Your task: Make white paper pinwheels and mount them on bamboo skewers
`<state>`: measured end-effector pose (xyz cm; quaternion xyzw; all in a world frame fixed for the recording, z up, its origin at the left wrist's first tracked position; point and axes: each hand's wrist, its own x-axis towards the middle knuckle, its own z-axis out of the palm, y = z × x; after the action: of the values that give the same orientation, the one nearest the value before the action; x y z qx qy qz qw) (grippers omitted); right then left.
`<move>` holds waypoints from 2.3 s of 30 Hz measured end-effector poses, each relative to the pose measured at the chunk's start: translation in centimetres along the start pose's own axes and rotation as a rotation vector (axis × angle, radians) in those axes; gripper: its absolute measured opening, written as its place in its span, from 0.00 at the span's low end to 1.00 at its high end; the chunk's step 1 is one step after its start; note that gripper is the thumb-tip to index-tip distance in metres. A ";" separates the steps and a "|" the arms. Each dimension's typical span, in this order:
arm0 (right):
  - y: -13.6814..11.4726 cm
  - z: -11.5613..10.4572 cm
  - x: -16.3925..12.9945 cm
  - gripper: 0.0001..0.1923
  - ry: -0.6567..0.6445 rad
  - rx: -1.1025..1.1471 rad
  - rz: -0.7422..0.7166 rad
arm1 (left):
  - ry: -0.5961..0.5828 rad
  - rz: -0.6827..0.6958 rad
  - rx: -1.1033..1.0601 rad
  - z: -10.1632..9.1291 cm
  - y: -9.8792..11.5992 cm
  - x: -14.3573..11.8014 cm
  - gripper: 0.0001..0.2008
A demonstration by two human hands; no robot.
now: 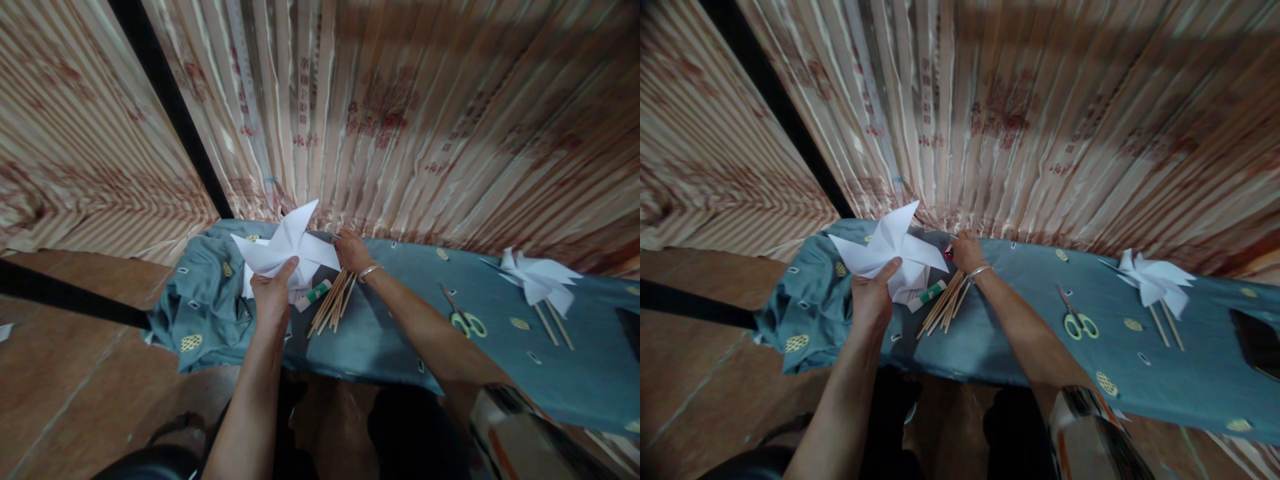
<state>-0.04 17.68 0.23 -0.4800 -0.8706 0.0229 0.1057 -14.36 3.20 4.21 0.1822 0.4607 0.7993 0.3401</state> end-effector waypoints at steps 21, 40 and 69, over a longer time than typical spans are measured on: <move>5.9 1.2 -19.0 0.12 0.416 0.328 0.249 | -0.182 -0.099 0.013 2.5 -2.3 -2.9 0.20; 5.7 1.7 -20.1 0.02 0.336 0.565 0.402 | -0.280 -0.187 0.155 5.5 -5.3 -5.3 0.23; -0.1 -8.3 -23.1 0.04 0.493 0.529 0.234 | -0.558 -0.367 0.170 6.6 -6.8 -10.8 0.10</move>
<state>13.57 -2.32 4.64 -0.5235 -0.7221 0.1428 0.4290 -0.23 1.96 1.93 0.3356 0.4399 0.6031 0.5746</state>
